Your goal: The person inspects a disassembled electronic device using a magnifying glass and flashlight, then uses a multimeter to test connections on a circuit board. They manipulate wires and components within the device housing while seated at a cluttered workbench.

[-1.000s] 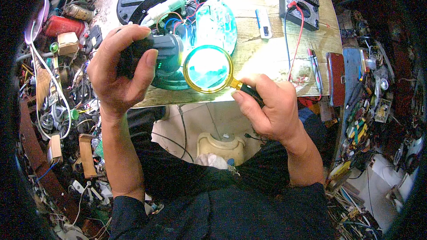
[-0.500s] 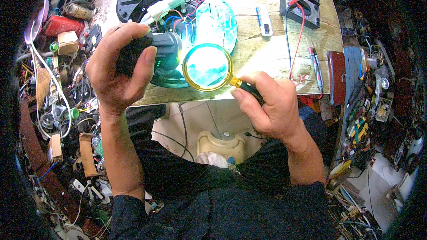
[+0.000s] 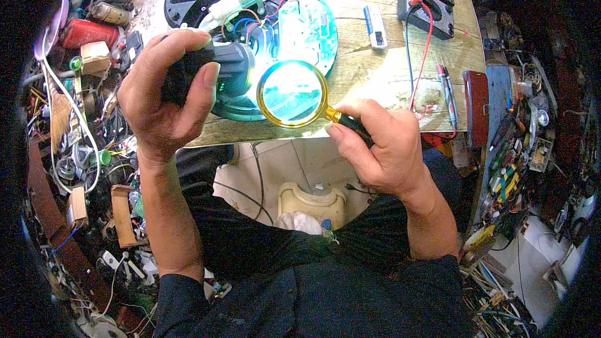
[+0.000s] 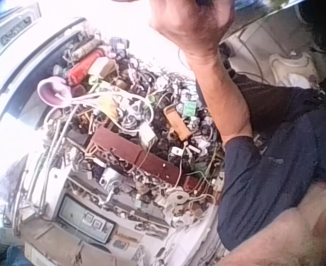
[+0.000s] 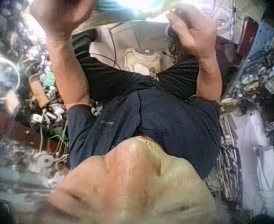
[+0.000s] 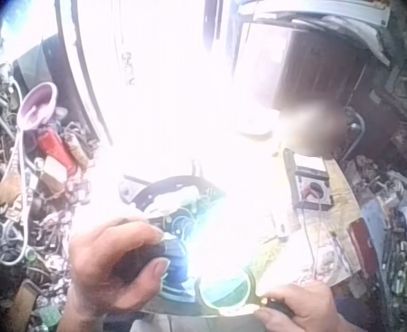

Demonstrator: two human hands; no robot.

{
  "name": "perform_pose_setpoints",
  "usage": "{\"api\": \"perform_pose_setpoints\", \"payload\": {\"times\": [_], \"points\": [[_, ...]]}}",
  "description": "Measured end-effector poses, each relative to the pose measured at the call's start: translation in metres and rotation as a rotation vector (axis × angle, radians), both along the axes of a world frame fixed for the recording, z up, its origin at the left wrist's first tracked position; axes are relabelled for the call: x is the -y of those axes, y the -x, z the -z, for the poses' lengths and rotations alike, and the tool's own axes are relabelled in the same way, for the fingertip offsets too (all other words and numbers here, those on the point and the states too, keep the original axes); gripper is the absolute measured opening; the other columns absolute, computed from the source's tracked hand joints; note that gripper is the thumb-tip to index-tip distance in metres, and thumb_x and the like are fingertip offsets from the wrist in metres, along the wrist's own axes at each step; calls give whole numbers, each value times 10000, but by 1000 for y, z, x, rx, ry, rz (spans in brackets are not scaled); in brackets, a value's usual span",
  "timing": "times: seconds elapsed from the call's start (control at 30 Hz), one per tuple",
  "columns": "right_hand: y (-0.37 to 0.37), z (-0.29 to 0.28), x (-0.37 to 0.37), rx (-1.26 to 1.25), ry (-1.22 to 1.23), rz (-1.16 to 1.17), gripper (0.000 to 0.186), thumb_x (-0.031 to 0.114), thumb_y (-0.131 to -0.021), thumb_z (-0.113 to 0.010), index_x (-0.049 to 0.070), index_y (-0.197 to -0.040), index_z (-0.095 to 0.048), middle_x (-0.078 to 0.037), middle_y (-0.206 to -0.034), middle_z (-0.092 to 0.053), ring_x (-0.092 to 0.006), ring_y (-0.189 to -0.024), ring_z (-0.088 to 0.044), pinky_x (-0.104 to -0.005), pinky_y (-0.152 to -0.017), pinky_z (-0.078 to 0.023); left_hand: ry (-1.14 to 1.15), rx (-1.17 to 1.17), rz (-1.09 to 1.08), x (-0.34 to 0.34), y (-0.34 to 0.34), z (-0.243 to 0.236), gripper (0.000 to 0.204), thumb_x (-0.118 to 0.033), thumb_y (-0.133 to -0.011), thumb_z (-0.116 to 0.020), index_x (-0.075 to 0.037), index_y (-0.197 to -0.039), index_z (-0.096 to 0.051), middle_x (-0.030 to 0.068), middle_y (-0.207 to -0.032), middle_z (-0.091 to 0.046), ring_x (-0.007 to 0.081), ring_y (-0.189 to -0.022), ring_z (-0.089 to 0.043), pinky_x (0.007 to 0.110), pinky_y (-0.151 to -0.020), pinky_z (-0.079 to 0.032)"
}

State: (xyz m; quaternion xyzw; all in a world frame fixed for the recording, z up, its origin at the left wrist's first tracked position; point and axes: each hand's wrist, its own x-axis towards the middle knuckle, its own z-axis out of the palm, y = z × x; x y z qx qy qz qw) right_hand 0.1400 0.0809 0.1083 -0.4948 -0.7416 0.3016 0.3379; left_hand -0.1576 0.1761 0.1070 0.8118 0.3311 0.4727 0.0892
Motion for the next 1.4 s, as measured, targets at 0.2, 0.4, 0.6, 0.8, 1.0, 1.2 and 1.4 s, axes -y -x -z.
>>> {"api": "perform_pose_setpoints", "payload": {"times": [0.2,0.4,0.6,0.8,1.0,1.2,1.4], "points": [[0,-1,1,17,2,8,200,76,-894,-791,4,-1061,-709,-152,-815,-718,-296,-645,-710,-363,-589,-528,-46,15,-1,-3,-1,1,321,-101,-810,-854,-65,-1114,-756,114,-939,-761,259,-752,-740,337,-675,-597],[-1,-2,1,26,17,12,200,84,-892,-795,3,-1054,-710,-155,-816,-711,-303,-646,-701,-370,-592,-522,-25,28,7,-1,-2,0,320,-89,-809,-851,-57,-1112,-754,117,-940,-763,261,-757,-742,334,-678,-597],[-1,-4,1,57,13,7,204,82,-886,-795,4,-1053,-710,-163,-840,-715,-316,-678,-707,-381,-613,-531,81,-20,20,7,1,-5,324,-22,-882,-791,28,-1191,-708,164,-1064,-762,225,-903,-726,311,-833,-572],[-1,-4,1,49,3,5,206,79,-887,-792,4,-1060,-709,-162,-849,-720,-319,-692,-713,-377,-624,-537,-5,20,28,0,-1,-1,314,-68,-843,-827,-20,-1140,-737,127,-980,-763,238,-805,-732,317,-732,-584],[-2,-5,2,43,39,9,214,79,-886,-792,2,-1068,-712,-162,-851,-727,-313,-697,-720,-371,-630,-543,1,38,15,1,-3,-2,313,-90,-819,-845,-44,-1114,-750,110,-939,-765,248,-755,-734,323,-681,-591],[-3,-3,3,34,39,17,221,72,-883,-791,-3,-1076,-714,-163,-852,-730,-314,-701,-725,-368,-636,-546,-29,39,28,-1,-3,-1,313,-86,-814,-847,-43,-1110,-751,113,-941,-765,250,-757,-734,324,-681,-591],[-4,-4,3,32,26,1,227,70,-882,-791,-2,-1083,-714,-166,-859,-732,-311,-712,-731,-368,-642,-548,-8,37,26,-1,-3,-1,312,-84,-813,-847,-41,-1107,-753,112,-939,-766,251,-767,-737,325,-689,-593]]}}
